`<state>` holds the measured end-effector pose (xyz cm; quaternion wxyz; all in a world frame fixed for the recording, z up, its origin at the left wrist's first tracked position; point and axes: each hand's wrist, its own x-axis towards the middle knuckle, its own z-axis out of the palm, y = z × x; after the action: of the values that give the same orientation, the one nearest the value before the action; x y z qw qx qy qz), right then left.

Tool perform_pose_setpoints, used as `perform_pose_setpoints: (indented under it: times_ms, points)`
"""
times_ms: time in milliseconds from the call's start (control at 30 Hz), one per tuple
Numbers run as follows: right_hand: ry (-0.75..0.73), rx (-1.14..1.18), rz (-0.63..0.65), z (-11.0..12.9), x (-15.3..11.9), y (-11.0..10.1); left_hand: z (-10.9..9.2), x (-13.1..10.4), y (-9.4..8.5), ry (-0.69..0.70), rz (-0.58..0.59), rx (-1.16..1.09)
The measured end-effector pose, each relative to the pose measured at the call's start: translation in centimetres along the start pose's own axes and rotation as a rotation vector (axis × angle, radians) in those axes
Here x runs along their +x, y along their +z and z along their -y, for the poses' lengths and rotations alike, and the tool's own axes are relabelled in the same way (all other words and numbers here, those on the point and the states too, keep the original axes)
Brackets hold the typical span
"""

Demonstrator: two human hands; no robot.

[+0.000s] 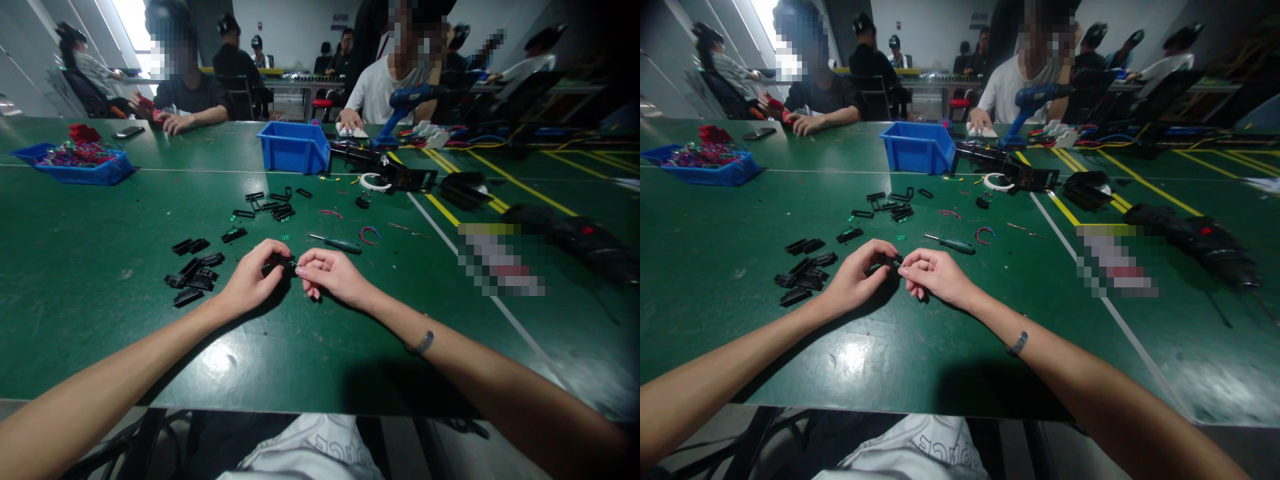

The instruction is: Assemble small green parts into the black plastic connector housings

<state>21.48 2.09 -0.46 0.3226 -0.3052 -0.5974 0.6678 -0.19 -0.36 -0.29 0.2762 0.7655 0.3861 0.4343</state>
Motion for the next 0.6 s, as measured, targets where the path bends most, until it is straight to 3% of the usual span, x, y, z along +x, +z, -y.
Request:
perform_pose_setpoints:
  times_ms: [600]
  points:
    - [0.000, -0.012, -0.003, 0.07, -0.03, 0.13, -0.14, -0.17, 0.17, -0.083, -0.012, -0.002]
